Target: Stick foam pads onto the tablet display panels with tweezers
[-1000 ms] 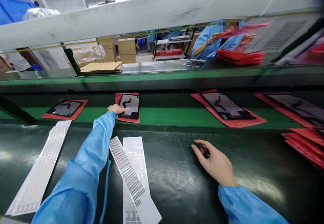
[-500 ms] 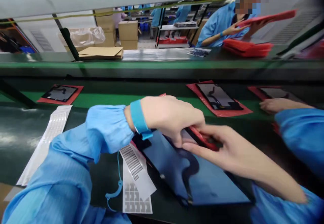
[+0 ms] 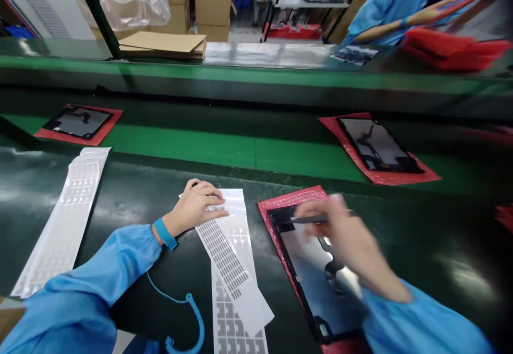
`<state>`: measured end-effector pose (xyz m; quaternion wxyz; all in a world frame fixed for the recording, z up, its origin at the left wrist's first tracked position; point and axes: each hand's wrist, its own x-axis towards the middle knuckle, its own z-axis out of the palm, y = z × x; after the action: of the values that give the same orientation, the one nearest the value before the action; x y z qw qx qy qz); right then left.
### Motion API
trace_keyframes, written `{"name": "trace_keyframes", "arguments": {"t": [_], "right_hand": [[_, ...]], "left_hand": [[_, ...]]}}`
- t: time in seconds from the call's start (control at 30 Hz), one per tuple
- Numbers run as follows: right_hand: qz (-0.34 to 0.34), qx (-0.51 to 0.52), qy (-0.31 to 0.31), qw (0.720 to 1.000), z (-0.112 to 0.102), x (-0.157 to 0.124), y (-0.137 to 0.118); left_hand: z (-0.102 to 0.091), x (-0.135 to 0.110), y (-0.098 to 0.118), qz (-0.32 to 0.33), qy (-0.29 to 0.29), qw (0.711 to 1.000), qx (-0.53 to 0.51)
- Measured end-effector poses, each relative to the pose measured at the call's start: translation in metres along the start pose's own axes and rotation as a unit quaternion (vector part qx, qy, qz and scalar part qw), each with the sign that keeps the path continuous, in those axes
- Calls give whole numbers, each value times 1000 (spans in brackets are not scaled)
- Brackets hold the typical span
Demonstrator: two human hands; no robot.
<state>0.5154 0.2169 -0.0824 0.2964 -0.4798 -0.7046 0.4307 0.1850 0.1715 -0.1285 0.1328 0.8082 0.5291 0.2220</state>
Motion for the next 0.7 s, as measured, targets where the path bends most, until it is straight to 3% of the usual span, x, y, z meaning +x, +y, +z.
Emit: {"name": "trace_keyframes", "arguments": {"t": [0.07, 0.1, 0.2, 0.27, 0.37, 0.7], "right_hand": [[17, 112, -103, 988, 42, 15, -9], [11, 144, -121, 982, 60, 21, -9], [-45, 163, -82, 982, 90, 30, 0], [-64, 143, -30, 987, 95, 29, 8], [-38, 131, 10, 991, 94, 24, 12], [-33, 150, 26, 988, 100, 21, 3]], "left_hand": [[5, 3, -2, 2, 21, 1000, -6], [7, 3, -3, 11, 30, 999, -7], [13, 1, -5, 47, 56, 997, -2], [16, -1, -7, 62, 68, 996, 2], [19, -1, -7, 67, 80, 995, 3], [18, 1, -6, 78, 107, 991, -9]]}}
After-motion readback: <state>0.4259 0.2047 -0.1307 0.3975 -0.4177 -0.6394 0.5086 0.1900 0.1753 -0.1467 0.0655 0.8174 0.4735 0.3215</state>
